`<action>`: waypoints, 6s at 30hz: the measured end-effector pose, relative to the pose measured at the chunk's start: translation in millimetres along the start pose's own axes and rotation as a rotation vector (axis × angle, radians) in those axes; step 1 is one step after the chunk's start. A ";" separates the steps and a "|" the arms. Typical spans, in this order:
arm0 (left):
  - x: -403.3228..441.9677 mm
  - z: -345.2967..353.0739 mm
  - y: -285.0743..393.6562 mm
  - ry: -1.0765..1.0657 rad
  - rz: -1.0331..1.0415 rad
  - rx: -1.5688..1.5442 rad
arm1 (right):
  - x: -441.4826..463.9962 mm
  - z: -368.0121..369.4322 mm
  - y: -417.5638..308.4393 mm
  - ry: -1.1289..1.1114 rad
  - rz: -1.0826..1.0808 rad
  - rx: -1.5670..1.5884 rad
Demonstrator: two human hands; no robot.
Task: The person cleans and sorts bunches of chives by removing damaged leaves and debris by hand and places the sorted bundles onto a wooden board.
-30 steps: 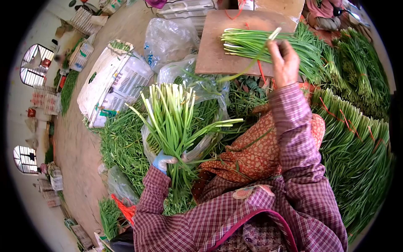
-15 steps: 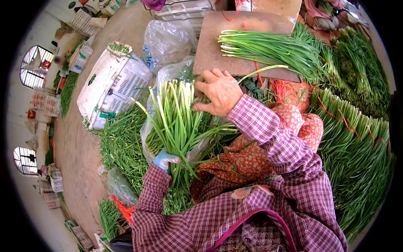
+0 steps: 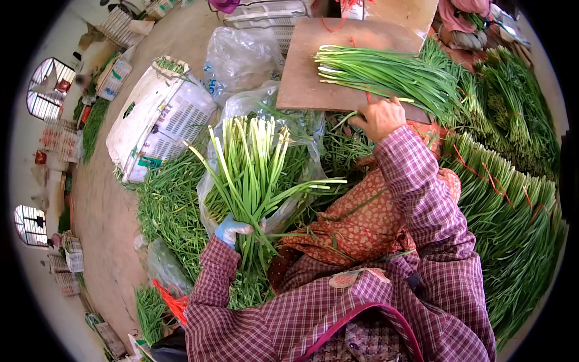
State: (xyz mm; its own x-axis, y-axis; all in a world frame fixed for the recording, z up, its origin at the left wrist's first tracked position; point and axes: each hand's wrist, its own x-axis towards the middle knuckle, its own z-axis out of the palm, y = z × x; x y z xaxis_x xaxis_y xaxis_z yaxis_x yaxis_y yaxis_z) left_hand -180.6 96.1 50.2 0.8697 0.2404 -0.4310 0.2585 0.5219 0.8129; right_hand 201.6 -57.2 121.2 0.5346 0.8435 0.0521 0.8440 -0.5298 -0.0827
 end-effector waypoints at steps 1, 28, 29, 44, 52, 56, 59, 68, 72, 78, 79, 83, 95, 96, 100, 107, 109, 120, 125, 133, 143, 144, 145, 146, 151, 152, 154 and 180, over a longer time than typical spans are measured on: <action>0.2 0.3 0.9 -0.010 0.014 0.012 | -3.9 -0.5 -0.9 0.071 -0.047 0.029; 8.4 49.0 21.7 0.153 -0.070 0.017 | 19.3 28.8 15.1 0.380 0.130 0.513; 10.7 45.3 19.9 0.141 -0.084 0.026 | 9.1 14.6 9.0 0.339 0.070 0.607; 19.6 75.0 37.4 0.204 -0.042 0.160 | -28.5 -45.6 -65.7 0.473 -0.283 0.566; 24.1 76.1 34.3 0.129 -0.004 0.108 | -22.2 -27.6 -86.3 0.347 -0.181 0.519; 18.0 75.7 36.5 0.165 -0.033 0.060 | -9.6 -28.6 -52.5 0.736 -0.208 0.426; 15.4 67.5 32.6 0.176 -0.030 0.066 | -7.6 -35.3 -10.7 0.676 0.041 0.407; 16.9 61.5 32.1 0.248 0.010 0.131 | -29.5 -13.3 7.6 0.379 -0.048 0.391; 20.9 66.2 32.7 0.297 0.058 0.158 | -37.1 -42.8 -46.5 0.470 -0.340 0.501; 27.0 68.7 28.1 0.318 0.072 0.161 | -39.6 -37.9 -88.1 0.466 -0.439 0.327; 27.3 69.3 28.8 0.319 0.073 0.162 | -37.5 -29.2 -87.3 0.388 -0.452 0.290; 27.7 59.1 21.5 0.314 0.069 0.232 | -26.3 -5.8 -67.0 0.473 -0.377 0.160; 27.3 23.9 4.0 0.512 0.028 0.901 | -27.7 -55.4 -50.7 0.332 -0.457 0.533; 27.9 26.5 7.1 0.483 0.035 0.868 | -29.2 -48.5 -61.9 0.336 -0.495 0.613; 28.8 45.9 20.6 0.387 0.137 0.734 | -36.8 -30.2 -101.2 0.205 -0.388 0.599; 24.6 31.1 6.0 0.443 0.145 0.557 | -16.4 -41.1 -48.4 0.667 -0.212 0.372; 11.8 50.8 30.6 0.420 0.116 0.252 | -10.8 -31.5 -13.1 0.612 -0.088 0.261; 19.5 60.5 57.1 0.390 0.245 0.066 | -38.3 25.6 -73.3 -0.297 -0.218 1.064; 78.0 91.3 41.2 0.443 0.598 0.172 | -32.9 39.5 -135.5 -0.296 -0.218 1.537; 58.8 171.8 59.0 0.483 0.404 1.133 | -16.1 15.5 -87.9 -0.438 0.102 1.922; 14.9 97.4 94.9 0.585 0.633 0.341 | -20.8 15.9 -15.4 -0.937 -0.126 1.938; 17.5 96.3 99.4 0.619 0.737 0.330 | -23.5 13.6 -16.7 -0.937 -0.154 1.920; 18.4 97.2 104.4 0.618 0.813 0.334 | -24.2 14.9 -18.6 -0.899 -0.166 1.891; 20.6 99.8 111.3 0.621 0.811 0.333 | -25.8 14.9 -22.0 -0.903 -0.164 1.891; 35.5 122.8 149.4 0.673 1.099 0.839 | -32.5 15.7 -30.9 -0.879 -0.127 1.865; 38.3 119.4 147.6 0.667 1.099 0.837 | -33.9 15.2 -31.1 -0.893 -0.113 1.881; 45.0 107.0 142.2 0.762 1.050 0.502 | -37.1 15.4 -27.2 -0.935 -0.153 1.897; 93.5 70.6 37.7 0.215 0.757 -0.357 | -73.4 17.6 -64.1 -0.930 -0.100 1.586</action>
State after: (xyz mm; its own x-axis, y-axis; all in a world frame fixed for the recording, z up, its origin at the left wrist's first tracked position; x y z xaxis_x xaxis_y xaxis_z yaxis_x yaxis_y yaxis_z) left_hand -59.8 80.5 68.2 0.6465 0.7584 0.0825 -0.5374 0.3760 0.7549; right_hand 107.6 -83.6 105.1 -0.1682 0.9252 -0.3402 -0.2560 -0.3742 -0.8913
